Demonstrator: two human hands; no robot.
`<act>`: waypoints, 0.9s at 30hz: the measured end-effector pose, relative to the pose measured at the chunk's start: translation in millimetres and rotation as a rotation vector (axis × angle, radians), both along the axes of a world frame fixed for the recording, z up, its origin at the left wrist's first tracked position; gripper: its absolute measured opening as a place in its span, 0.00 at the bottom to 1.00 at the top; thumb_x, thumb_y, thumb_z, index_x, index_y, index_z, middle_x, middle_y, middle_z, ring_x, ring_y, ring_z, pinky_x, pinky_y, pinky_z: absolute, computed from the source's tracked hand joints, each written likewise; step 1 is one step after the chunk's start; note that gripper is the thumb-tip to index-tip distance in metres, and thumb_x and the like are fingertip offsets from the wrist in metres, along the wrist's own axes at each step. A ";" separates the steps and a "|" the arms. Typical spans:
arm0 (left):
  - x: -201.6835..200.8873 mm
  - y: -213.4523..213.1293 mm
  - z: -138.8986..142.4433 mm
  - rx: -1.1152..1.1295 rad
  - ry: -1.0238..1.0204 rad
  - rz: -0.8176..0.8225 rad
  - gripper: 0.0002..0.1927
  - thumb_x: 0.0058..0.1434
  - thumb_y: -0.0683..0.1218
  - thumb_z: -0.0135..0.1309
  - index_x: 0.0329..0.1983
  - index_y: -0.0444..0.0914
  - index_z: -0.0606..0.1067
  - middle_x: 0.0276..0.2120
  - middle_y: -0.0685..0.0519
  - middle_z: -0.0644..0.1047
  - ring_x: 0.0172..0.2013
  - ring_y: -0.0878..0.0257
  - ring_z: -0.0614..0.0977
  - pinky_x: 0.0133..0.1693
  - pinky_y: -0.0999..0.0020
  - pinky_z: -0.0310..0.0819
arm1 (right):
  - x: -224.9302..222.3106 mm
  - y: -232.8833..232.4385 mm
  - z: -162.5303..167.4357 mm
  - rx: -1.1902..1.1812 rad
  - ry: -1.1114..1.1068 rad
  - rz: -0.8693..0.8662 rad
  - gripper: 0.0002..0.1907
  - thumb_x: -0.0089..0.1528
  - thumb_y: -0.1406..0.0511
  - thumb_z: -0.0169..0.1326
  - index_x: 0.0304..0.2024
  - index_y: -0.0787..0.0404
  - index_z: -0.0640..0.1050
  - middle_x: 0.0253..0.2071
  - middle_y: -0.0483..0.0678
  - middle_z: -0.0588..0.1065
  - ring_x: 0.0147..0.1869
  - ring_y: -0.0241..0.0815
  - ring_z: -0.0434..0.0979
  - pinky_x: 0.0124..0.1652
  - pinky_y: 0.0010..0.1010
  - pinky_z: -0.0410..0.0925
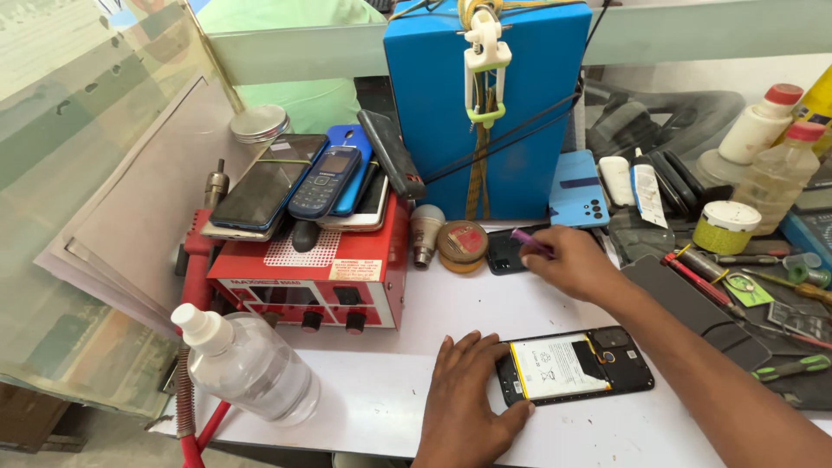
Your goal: The person uses a purple screwdriver to remove screws from the back of a disassembled smartphone. They place the screws on the workbench and continue unscrewing additional fasteners around the device's battery and camera area.
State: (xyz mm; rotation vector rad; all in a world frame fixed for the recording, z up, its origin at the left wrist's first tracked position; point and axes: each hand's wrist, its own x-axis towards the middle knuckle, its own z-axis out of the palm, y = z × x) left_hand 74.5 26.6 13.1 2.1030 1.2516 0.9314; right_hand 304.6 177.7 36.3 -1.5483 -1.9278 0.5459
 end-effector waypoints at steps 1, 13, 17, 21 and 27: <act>-0.7 0.5 0.1 -0.009 0.006 0.000 0.36 0.46 0.49 0.69 0.58 0.34 0.73 0.61 0.40 0.74 0.68 0.42 0.66 0.70 0.42 0.41 | -3.0 5.2 -2.5 -0.005 -0.042 0.012 0.12 0.55 0.63 0.62 0.37 0.63 0.84 0.30 0.51 0.79 0.32 0.44 0.78 0.36 0.37 0.71; -9.5 15.4 0.5 -0.104 0.008 0.005 0.42 0.46 0.48 0.69 0.64 0.31 0.68 0.59 0.36 0.73 0.68 0.41 0.65 0.72 0.46 0.40 | -46.2 45.5 -12.2 -0.099 -0.343 0.004 0.08 0.53 0.65 0.61 0.32 0.64 0.83 0.32 0.59 0.80 0.38 0.57 0.81 0.43 0.45 0.72; -10.3 16.8 0.6 -0.090 0.006 -0.011 0.47 0.43 0.47 0.68 0.67 0.30 0.64 0.61 0.34 0.71 0.69 0.41 0.63 0.72 0.47 0.40 | -47.0 44.5 -12.8 -0.089 -0.341 -0.037 0.11 0.55 0.63 0.60 0.32 0.66 0.81 0.32 0.60 0.79 0.37 0.58 0.81 0.42 0.46 0.71; -12.5 18.6 -1.3 -0.073 -0.004 -0.015 0.48 0.43 0.45 0.66 0.69 0.30 0.62 0.63 0.34 0.69 0.71 0.41 0.61 0.72 0.49 0.41 | -34.7 17.9 -7.1 0.026 -0.064 -0.086 0.12 0.60 0.62 0.55 0.36 0.65 0.78 0.27 0.58 0.76 0.29 0.52 0.77 0.32 0.43 0.68; -15.3 20.7 -7.7 -0.072 -0.060 0.019 0.49 0.45 0.43 0.65 0.71 0.30 0.59 0.64 0.33 0.68 0.70 0.40 0.61 0.71 0.50 0.44 | -24.8 -68.8 -4.6 -0.311 0.084 0.183 0.08 0.62 0.62 0.55 0.36 0.61 0.75 0.23 0.44 0.68 0.27 0.34 0.63 0.28 0.31 0.63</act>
